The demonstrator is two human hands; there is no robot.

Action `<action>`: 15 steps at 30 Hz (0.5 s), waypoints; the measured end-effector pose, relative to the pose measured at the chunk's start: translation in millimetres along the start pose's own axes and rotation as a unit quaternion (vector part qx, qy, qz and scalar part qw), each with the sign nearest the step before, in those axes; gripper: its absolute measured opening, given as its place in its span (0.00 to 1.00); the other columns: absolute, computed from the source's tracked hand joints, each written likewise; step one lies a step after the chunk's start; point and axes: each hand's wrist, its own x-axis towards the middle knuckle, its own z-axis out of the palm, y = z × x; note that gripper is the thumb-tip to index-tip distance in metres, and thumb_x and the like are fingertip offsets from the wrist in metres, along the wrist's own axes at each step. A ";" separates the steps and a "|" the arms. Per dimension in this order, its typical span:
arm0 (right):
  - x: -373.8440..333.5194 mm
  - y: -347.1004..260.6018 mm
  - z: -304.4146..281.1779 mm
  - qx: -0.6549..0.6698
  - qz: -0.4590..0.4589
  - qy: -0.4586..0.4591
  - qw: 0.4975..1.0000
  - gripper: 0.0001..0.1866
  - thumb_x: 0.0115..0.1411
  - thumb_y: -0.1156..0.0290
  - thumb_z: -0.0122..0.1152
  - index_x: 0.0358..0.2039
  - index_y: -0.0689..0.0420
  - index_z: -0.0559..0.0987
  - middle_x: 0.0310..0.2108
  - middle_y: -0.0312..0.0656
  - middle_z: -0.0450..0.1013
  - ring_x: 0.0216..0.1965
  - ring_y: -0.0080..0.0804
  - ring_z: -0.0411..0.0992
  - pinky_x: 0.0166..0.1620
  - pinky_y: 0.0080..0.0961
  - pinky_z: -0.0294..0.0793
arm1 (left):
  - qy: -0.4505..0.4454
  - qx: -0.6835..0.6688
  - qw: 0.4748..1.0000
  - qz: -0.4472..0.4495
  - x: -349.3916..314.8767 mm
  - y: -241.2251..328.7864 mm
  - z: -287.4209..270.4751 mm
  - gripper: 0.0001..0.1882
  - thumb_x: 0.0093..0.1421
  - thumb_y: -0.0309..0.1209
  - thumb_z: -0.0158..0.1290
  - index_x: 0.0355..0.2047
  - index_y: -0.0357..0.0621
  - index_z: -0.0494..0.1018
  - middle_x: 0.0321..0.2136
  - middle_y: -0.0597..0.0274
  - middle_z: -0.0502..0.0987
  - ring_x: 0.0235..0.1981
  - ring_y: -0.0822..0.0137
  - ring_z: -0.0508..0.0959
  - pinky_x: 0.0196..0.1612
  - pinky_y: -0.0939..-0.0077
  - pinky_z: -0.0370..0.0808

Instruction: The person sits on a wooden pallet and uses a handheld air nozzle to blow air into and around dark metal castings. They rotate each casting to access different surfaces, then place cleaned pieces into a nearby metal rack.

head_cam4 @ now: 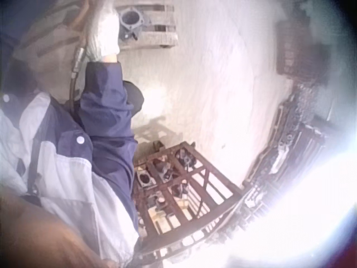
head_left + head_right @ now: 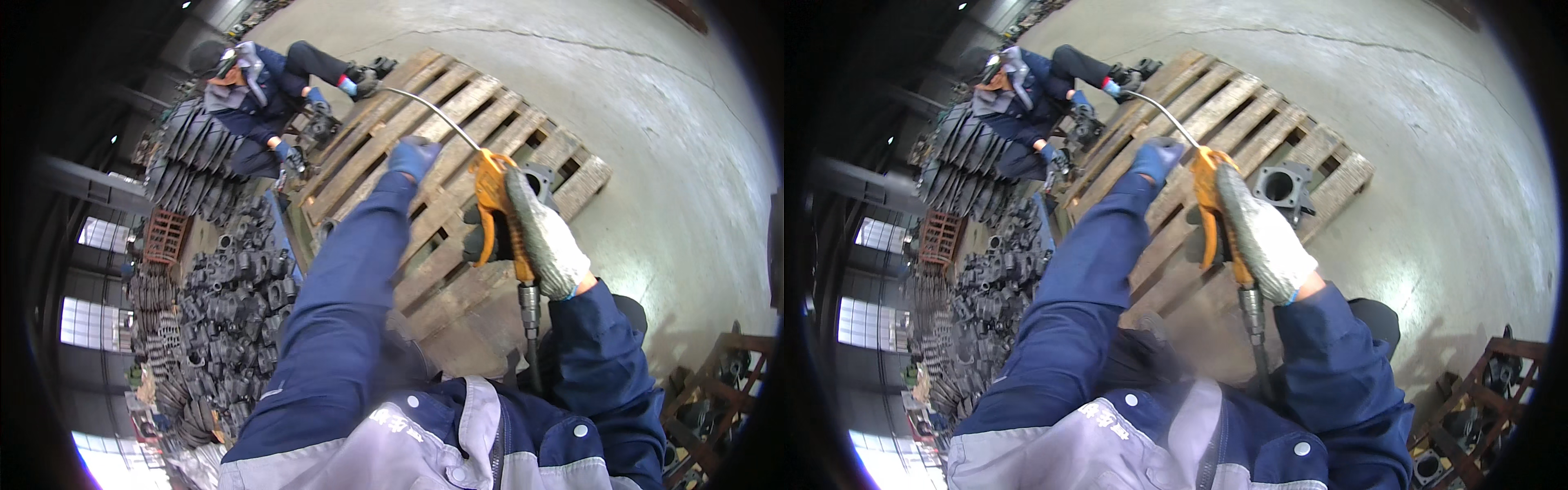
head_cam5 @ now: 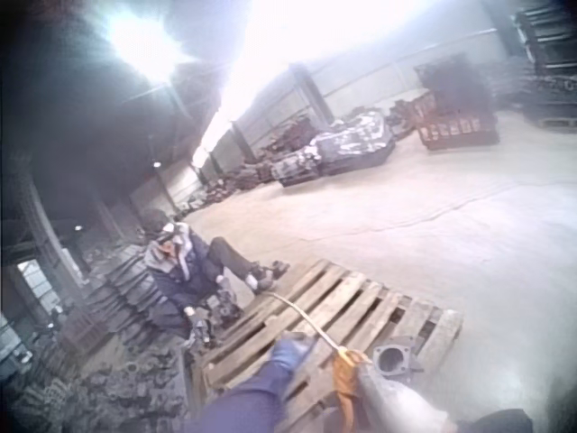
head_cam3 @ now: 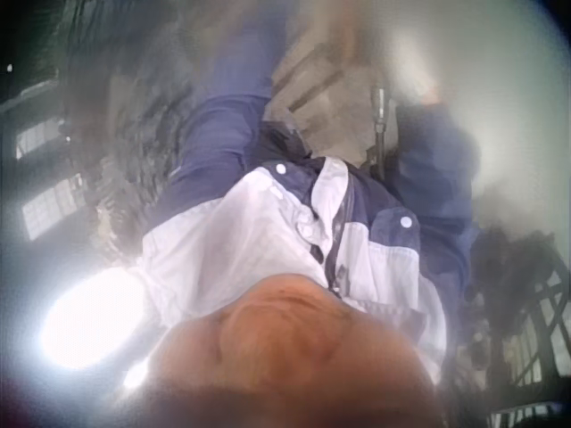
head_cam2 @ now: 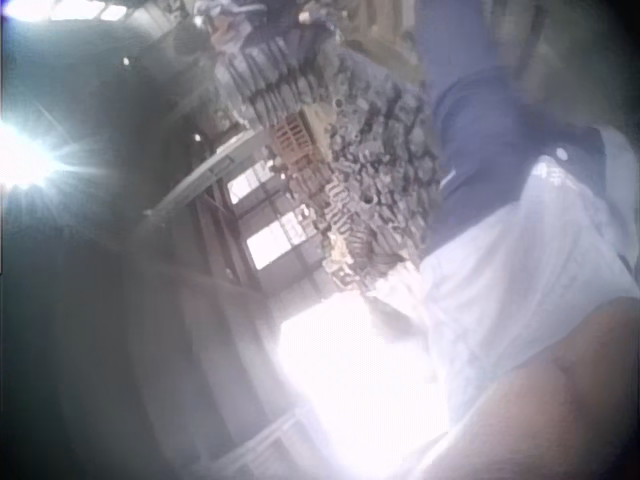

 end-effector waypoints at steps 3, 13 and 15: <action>-4.6 4.2 8.9 0.032 0.014 -0.031 0.999 0.35 0.65 0.40 0.52 0.50 0.64 0.73 0.35 0.47 0.76 0.30 0.34 0.78 0.35 0.29 0.82 | 0.038 0.154 0.985 -0.065 -11.7 -63.2 -129.1 0.26 0.56 0.51 0.54 0.42 0.42 0.81 0.42 0.44 0.81 0.46 0.48 0.80 0.52 0.61 0.75; 12.2 57.5 -4.1 -0.018 0.082 -0.050 0.995 0.35 0.64 0.38 0.53 0.52 0.60 0.72 0.37 0.45 0.76 0.28 0.32 0.78 0.34 0.32 0.83 | -0.016 0.244 0.924 -0.294 -92.3 -249.4 -269.9 0.27 0.59 0.54 0.52 0.46 0.46 0.80 0.45 0.53 0.81 0.49 0.51 0.80 0.54 0.62 0.74; 16.2 73.9 -7.9 -0.060 0.063 -0.034 0.996 0.35 0.65 0.36 0.48 0.45 0.62 0.74 0.32 0.45 0.75 0.27 0.32 0.76 0.32 0.30 0.80 | 0.006 0.226 0.947 -0.230 -118.9 -266.4 -256.9 0.26 0.59 0.52 0.53 0.48 0.46 0.79 0.47 0.52 0.81 0.49 0.51 0.80 0.54 0.62 0.74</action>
